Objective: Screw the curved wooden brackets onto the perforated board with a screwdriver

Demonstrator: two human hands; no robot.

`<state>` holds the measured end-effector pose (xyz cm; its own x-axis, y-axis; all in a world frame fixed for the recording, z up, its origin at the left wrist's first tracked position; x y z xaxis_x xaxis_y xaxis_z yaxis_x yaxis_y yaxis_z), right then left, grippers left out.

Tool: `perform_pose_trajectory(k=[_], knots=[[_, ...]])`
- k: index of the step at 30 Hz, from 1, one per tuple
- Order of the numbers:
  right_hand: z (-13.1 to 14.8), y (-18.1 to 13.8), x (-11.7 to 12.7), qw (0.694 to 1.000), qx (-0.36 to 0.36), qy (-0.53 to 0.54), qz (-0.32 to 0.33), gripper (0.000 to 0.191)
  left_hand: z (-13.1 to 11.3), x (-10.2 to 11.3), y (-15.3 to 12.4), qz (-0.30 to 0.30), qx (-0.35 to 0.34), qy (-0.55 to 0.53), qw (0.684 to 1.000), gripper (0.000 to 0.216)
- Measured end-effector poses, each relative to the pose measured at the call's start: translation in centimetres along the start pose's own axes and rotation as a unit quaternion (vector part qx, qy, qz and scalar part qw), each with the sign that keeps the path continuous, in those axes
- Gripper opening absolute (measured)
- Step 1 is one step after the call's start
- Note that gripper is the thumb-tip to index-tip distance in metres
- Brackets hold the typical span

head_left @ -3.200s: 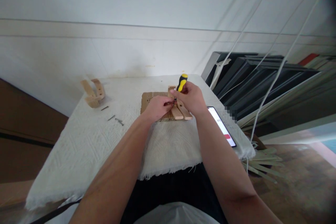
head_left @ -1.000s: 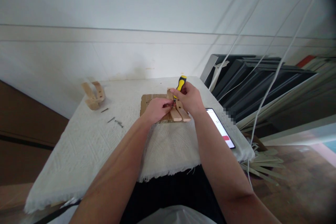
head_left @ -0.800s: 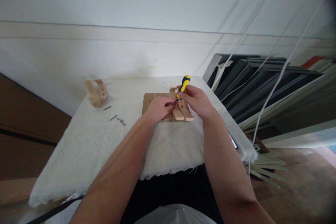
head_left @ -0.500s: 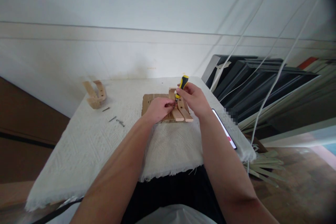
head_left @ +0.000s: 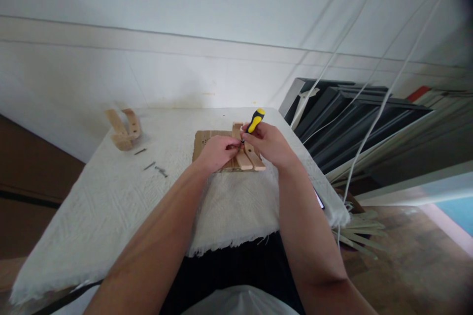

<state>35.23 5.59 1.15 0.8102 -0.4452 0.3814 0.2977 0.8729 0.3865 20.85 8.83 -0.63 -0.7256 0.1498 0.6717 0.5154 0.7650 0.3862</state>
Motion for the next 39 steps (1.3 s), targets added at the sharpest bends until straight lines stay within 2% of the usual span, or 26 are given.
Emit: perform_pose_trajectory(k=[5, 11, 16, 18, 22, 28, 34, 35, 39], knots=[[0.2, 0.1, -0.1, 0.993, -0.039, -0.071, -0.09, 0.034, -0.1, 0.0, -0.1, -0.006, -0.004, -0.003, 1.0, 0.024], [-0.2, 0.3, -0.2, 0.998, -0.012, 0.034, -0.054, 0.034, 0.2, -0.1, -0.1, 0.0, 0.003, 0.001, 1.0, 0.027], [0.1, 0.3, 0.2, 0.987, -0.024, -0.076, -0.142, 0.037, 0.4, -0.2, 0.0, -0.004, 0.004, 0.002, 1.0, 0.028], [0.2, 0.2, 0.1, 0.989, -0.015, -0.07, -0.126, 0.035, 0.4, -0.2, 0.0, -0.005, 0.003, 0.002, 1.0, 0.029], [0.1, -0.2, 0.0, 0.998, 0.004, 0.035, -0.059, 0.03, 0.3, -0.1, -0.1, -0.003, -0.001, -0.009, 1.0, 0.028], [-0.6, 0.3, -0.1, 0.993, -0.034, -0.002, -0.116, 0.036, 0.1, 0.0, 0.0, 0.0, -0.001, 0.004, 1.0, 0.025], [0.0, 0.1, -0.6, 0.991, -0.031, 0.126, -0.039, 0.037, 0.2, -0.1, 0.0, 0.004, -0.022, 0.008, 1.0, 0.026], [0.2, 0.1, -0.6, 0.992, -0.03, 0.118, -0.045, 0.037, 0.3, -0.1, 0.0, 0.005, -0.023, 0.008, 1.0, 0.027], [0.5, 0.2, -0.1, 0.989, -0.052, -0.016, -0.137, 0.039, 0.4, -0.1, 0.0, 0.008, -0.023, 0.006, 1.0, 0.027]])
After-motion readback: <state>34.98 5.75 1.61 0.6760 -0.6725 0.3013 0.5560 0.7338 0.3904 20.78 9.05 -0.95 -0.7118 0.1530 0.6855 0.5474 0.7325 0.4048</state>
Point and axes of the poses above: each hand's wrist, its own y-axis towards the middle knuckle, its own x-axis out of the back of the hand, z = x × y, the point moved 4 cm from there along y, towards the middle knuckle, and after that the axes turned 14 degrees about -z, right-handed, at the moved point
